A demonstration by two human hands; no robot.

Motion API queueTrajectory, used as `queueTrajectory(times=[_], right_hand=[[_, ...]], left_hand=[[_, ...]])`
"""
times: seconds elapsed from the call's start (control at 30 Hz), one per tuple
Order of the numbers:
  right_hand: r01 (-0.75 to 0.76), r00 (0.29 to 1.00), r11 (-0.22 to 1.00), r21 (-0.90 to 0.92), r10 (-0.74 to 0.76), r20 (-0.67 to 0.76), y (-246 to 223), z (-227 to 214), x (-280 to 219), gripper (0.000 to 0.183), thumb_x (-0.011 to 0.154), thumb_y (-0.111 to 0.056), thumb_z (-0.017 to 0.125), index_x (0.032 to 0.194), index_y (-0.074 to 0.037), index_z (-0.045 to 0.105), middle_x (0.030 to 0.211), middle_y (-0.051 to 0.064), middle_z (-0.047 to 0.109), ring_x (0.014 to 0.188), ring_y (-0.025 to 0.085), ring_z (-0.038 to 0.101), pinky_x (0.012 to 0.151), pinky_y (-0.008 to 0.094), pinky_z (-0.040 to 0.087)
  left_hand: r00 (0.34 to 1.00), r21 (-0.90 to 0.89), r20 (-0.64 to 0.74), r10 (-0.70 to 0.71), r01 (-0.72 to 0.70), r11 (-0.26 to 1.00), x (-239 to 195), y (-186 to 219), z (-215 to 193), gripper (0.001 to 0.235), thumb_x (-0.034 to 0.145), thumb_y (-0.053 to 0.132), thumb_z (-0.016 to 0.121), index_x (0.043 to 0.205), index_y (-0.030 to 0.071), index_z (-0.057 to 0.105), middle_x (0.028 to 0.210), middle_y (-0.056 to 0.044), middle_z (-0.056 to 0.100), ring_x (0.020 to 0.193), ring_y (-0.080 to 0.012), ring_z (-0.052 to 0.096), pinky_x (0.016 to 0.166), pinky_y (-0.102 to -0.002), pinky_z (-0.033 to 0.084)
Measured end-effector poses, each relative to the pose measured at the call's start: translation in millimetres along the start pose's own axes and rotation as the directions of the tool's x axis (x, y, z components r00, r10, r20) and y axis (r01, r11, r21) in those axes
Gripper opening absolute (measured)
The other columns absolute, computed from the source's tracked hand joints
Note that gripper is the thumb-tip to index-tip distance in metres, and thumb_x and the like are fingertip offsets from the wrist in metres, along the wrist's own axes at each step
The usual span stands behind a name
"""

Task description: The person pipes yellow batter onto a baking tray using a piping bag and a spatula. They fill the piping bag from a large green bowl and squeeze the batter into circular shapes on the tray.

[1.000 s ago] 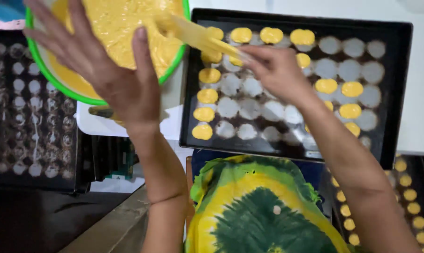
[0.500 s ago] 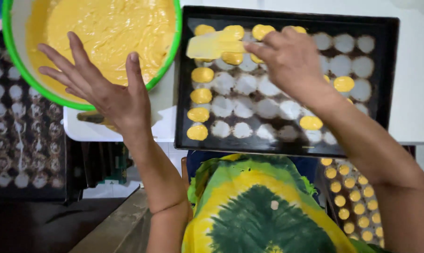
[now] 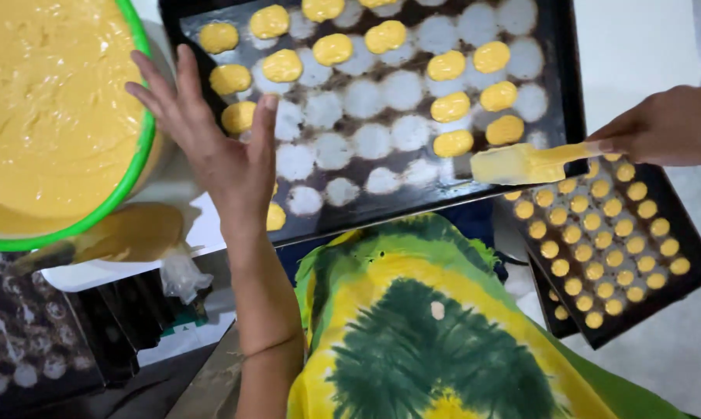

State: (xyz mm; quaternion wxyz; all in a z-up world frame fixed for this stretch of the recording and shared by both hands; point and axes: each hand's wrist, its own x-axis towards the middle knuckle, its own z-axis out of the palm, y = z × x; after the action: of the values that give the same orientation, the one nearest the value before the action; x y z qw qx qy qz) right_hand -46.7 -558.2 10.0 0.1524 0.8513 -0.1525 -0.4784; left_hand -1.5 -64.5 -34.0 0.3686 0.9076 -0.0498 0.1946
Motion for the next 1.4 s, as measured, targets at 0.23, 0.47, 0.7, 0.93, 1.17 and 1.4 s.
queueTrajectory(times=[0.23, 0.47, 0.7, 0.93, 1.17, 1.4], right_hand=[[0.035, 0.999, 0.998, 0.046, -0.035, 0.002, -45.1, -10.7, -37.1, 0.044, 0.103, -0.058, 0.044, 0.134, -0.045, 0.071, 0.134, -0.006, 0.076, 0.126, 0.027, 0.068, 0.097, 0.04, 0.054], [0.123, 0.987, 0.77, 0.626, -0.161, 0.004, -39.2, 9.9, -38.8, 0.042, 0.099, -0.041, 0.06, 0.133, -0.023, 0.075, 0.102, 0.012, 0.082, 0.106, 0.025, 0.07, 0.094, 0.038, 0.047], [0.074, 0.976, 0.743, 0.666, 0.084, -0.202, 105.6, 93.9, 59.6, 0.039, 0.101, -0.04, 0.071, 0.126, -0.014, 0.084, 0.085, 0.017, 0.084, 0.089, 0.026, 0.071, 0.091, 0.035, 0.045], [-0.107, 0.99, 0.976, 0.189, 0.121, -0.067, 86.2, 31.9, 79.4, 0.054, 0.1, -0.068, 0.053, 0.138, -0.035, 0.073, 0.111, 0.008, 0.091, 0.124, 0.028, 0.071, 0.099, 0.043, 0.053], [-0.05, 0.995, 0.996, 0.073, 0.057, -0.087, 56.2, -9.6, 54.6, 0.039, 0.102, -0.052, 0.05, 0.131, -0.046, 0.075, 0.119, -0.007, 0.084, 0.118, 0.023, 0.073, 0.091, 0.039, 0.053], [0.017, 0.999, 0.994, 0.104, -0.012, -0.05, 28.7, -17.8, 37.4, 0.037, 0.105, -0.043, 0.048, 0.134, -0.044, 0.072, 0.119, -0.009, 0.083, 0.112, 0.021, 0.073, 0.089, 0.036, 0.055]], left_hand=[[0.995, -0.049, 0.094, -0.043, 0.048, 0.998, -1.0, 31.5, 19.9, 0.074, 0.115, 0.053, 0.073, 0.171, 0.027, 0.032, 0.18, -0.004, -0.001, 0.17, -0.0425, -0.012, 0.142, -0.072, 0.006], [0.98, 0.001, 0.192, 0.058, -0.06, 0.998, -14.2, 12.1, 84.8, 0.085, 0.114, 0.062, 0.066, 0.173, 0.038, 0.01, 0.179, 0.005, -0.014, 0.168, -0.0327, -0.016, 0.138, -0.073, 0.0], [0.846, 0.049, 0.527, 0.081, -0.125, 0.991, -41.4, 59.6, 154.4, 0.093, 0.096, 0.051, 0.081, 0.165, 0.022, 0.025, 0.171, -0.012, -0.01, 0.158, -0.039, -0.01, 0.125, -0.074, 0.005], [0.796, 0.013, 0.498, 0.346, -0.405, 0.914, -86.4, 93.5, 271.3, 0.129, 0.086, 0.069, 0.086, 0.17, 0.028, -0.002, 0.174, -0.017, -0.02, 0.161, -0.0478, -0.013, 0.125, -0.078, 0.009], [0.738, 0.156, 0.575, 0.353, -0.523, 0.838, -92.0, 108.6, 309.9, 0.125, 0.078, 0.071, 0.095, 0.166, 0.026, 0.02, 0.172, -0.02, -0.004, 0.159, -0.0522, -0.004, 0.119, -0.082, 0.019], [0.688, 0.206, 0.666, 0.287, -0.541, 0.816, -88.2, 114.6, 307.5, 0.126, 0.077, 0.067, 0.093, 0.167, 0.026, 0.014, 0.17, -0.022, -0.01, 0.155, -0.0547, -0.009, 0.116, -0.085, 0.011]])
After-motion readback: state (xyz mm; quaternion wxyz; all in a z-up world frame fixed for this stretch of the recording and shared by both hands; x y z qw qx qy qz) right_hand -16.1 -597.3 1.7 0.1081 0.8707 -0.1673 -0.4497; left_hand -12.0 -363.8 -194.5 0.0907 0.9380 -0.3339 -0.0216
